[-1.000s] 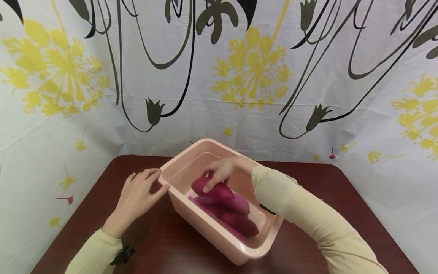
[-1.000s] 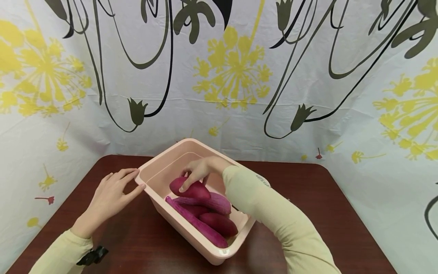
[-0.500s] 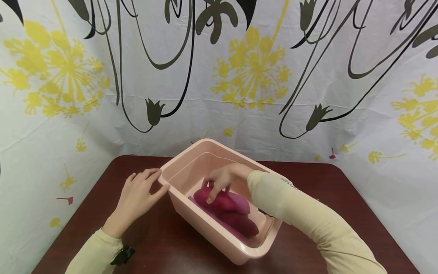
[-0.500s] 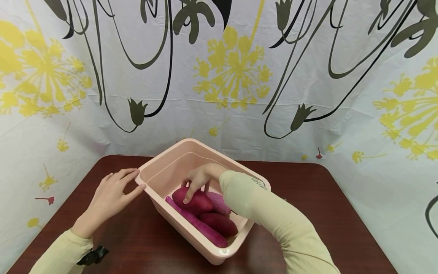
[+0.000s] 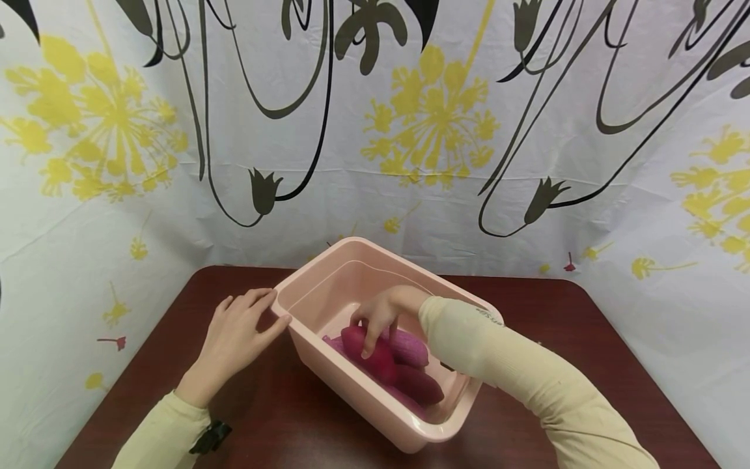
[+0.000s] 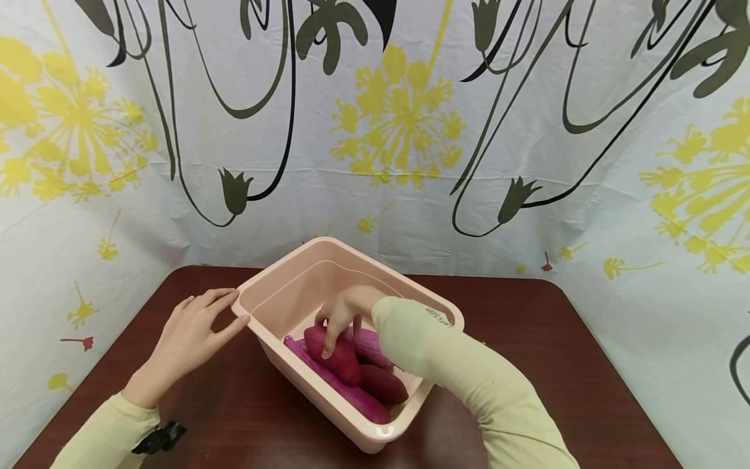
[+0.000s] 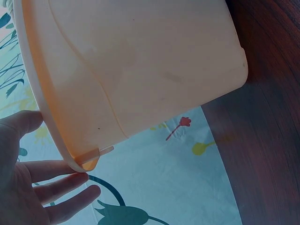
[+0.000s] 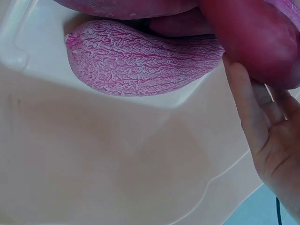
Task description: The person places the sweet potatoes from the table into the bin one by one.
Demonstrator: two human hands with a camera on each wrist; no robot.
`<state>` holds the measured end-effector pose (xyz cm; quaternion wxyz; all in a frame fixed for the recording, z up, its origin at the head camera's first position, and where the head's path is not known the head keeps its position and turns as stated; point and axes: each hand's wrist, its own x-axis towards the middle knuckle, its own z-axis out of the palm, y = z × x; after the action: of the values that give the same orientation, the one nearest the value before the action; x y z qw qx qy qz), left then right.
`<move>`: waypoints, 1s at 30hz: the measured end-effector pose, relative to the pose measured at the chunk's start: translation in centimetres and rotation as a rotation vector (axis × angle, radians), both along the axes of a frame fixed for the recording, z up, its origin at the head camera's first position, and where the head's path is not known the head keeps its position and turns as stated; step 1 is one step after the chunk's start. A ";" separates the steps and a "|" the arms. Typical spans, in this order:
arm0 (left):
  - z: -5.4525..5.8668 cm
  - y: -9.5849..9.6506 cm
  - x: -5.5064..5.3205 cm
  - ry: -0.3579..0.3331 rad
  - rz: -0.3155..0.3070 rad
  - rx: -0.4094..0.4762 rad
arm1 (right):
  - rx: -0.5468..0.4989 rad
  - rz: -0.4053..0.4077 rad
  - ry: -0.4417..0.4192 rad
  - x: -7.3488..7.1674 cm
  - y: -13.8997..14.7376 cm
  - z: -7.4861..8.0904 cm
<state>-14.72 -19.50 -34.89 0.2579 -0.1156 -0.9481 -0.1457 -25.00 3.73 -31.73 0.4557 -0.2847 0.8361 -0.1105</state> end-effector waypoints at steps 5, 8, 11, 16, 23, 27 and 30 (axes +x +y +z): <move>-0.1 0.0 0.0 0.016 -0.008 -0.004 | 0.001 -0.022 -0.012 0.1 0.0 0.0; -0.1 0.0 0.0 0.020 -0.006 -0.005 | -0.002 -0.018 0.000 0.2 0.0 0.1; 0.0 0.1 0.0 0.027 -0.007 -0.005 | -0.010 -0.001 0.028 0.1 -0.1 0.3; 0.0 0.1 0.0 0.032 -0.007 -0.009 | -0.033 0.026 0.089 0.0 -0.1 1.3; 0.0 0.1 0.0 0.018 -0.005 -0.014 | -0.072 0.075 0.178 0.0 0.1 2.7; 0.0 0.2 0.1 0.002 -0.002 -0.015 | -0.104 0.067 0.204 0.0 0.1 3.7; 0.1 0.2 0.2 -0.012 0.004 -0.011 | -0.133 0.062 0.210 0.1 0.2 4.8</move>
<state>-14.53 -19.29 -34.80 0.2517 -0.1142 -0.9507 -0.1406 -24.91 3.92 -26.95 0.3490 -0.3500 0.8609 -0.1209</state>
